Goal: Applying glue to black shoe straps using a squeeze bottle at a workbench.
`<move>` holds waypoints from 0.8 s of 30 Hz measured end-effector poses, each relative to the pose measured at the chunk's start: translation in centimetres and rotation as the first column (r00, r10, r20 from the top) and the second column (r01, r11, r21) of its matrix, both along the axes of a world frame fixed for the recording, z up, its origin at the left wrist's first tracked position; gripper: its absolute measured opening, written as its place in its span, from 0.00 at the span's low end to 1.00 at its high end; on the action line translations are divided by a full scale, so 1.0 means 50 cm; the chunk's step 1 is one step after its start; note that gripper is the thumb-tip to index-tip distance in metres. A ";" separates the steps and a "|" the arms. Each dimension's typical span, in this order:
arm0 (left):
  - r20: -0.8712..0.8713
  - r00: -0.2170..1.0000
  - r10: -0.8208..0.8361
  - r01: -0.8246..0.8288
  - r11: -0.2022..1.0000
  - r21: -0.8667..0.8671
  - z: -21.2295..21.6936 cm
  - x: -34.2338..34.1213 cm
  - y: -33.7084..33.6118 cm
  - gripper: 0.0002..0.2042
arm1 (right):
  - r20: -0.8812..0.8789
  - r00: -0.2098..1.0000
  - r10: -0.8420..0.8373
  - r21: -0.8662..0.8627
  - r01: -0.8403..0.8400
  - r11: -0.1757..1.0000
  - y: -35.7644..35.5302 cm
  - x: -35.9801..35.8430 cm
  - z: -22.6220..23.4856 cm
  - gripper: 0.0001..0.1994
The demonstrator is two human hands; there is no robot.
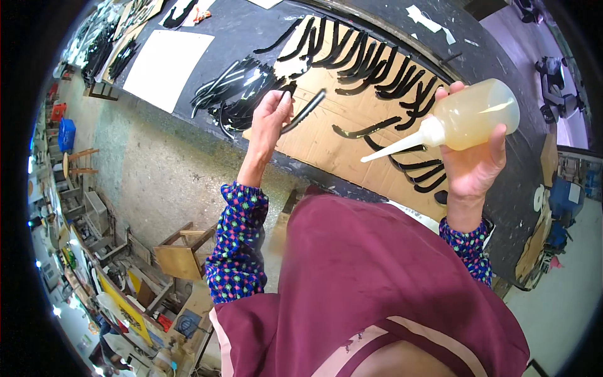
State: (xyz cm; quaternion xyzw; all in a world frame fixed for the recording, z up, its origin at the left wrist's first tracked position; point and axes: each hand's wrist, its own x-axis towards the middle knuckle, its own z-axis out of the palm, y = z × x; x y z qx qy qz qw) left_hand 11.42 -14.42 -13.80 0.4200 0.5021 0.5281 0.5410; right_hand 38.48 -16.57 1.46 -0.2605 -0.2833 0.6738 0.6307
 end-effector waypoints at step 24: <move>0.250 0.911 0.329 -0.332 0.943 -0.030 0.177 -0.172 -0.190 0.07 | -0.332 0.829 0.450 -0.422 -0.557 0.715 0.131 -0.237 -0.241 0.25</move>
